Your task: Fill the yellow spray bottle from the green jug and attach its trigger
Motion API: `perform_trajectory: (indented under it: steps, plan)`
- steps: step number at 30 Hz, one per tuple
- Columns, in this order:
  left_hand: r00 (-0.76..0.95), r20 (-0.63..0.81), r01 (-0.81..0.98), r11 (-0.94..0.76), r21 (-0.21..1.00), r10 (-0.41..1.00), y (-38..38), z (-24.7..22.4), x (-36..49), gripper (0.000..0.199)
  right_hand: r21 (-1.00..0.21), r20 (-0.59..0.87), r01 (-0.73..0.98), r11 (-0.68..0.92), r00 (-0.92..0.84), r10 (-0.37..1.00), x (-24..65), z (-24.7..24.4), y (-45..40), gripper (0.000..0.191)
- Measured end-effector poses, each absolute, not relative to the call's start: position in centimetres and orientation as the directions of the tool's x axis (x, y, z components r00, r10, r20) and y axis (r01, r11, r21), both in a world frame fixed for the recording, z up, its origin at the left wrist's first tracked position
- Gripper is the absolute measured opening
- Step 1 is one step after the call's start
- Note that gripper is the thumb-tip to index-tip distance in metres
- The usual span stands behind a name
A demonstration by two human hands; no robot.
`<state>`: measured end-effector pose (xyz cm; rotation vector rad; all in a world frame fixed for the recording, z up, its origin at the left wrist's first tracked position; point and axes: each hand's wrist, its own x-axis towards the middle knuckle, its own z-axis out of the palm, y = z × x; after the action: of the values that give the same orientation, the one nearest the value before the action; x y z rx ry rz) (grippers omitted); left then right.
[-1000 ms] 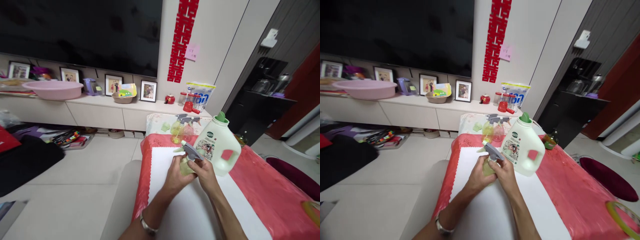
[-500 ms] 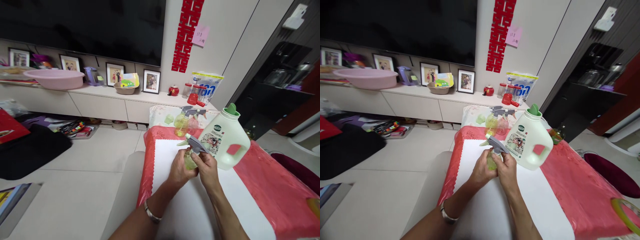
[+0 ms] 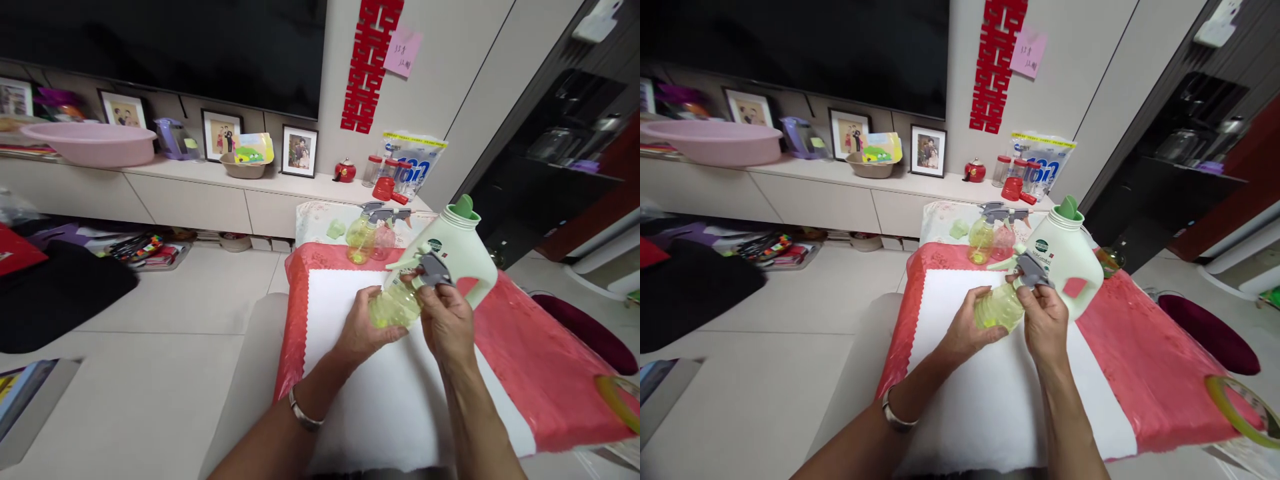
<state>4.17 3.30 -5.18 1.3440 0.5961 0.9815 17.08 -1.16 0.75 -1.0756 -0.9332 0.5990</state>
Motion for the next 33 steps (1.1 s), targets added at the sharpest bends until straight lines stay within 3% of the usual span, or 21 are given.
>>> perform_trajectory:
  steps: [5,10,13,19,26,29,33]
  plan:
    - [0.673,0.131,-0.525,0.346,0.778,0.728,3.1,-4.5,4.1,0.070,-0.895,0.387,-0.007,0.447,0.490,0.781,17.8,3.7,-2.0,0.035]
    - [0.864,0.102,-0.430,0.618,0.659,0.493,2.8,-3.4,3.3,0.055,-0.869,0.429,0.000,0.496,0.501,0.752,18.2,5.1,-2.5,0.031]
    - [0.889,0.153,-0.421,0.637,0.646,0.432,2.6,-3.4,3.1,0.057,-0.864,0.438,-0.001,0.504,0.493,0.752,18.2,5.5,-2.7,0.036]
    - [0.849,0.210,-0.506,0.633,0.586,0.485,2.6,-3.8,3.3,0.063,-0.888,0.433,0.040,0.458,0.408,0.804,16.8,4.7,-3.3,0.042]
    - [0.824,0.303,-0.563,0.638,0.526,0.478,2.5,-3.5,3.3,0.048,-0.920,0.387,0.229,0.317,0.411,0.825,14.1,2.1,-5.1,0.084]
    - [0.851,0.284,-0.522,0.650,0.553,0.442,2.4,-3.5,3.3,0.049,-0.921,0.358,0.317,0.227,0.457,0.814,14.0,1.3,-6.0,0.103]
    - [0.913,0.201,-0.394,0.640,0.659,0.355,2.2,-3.7,3.3,0.055,-0.921,0.332,0.355,0.160,0.500,0.800,14.7,0.6,-8.0,0.104]
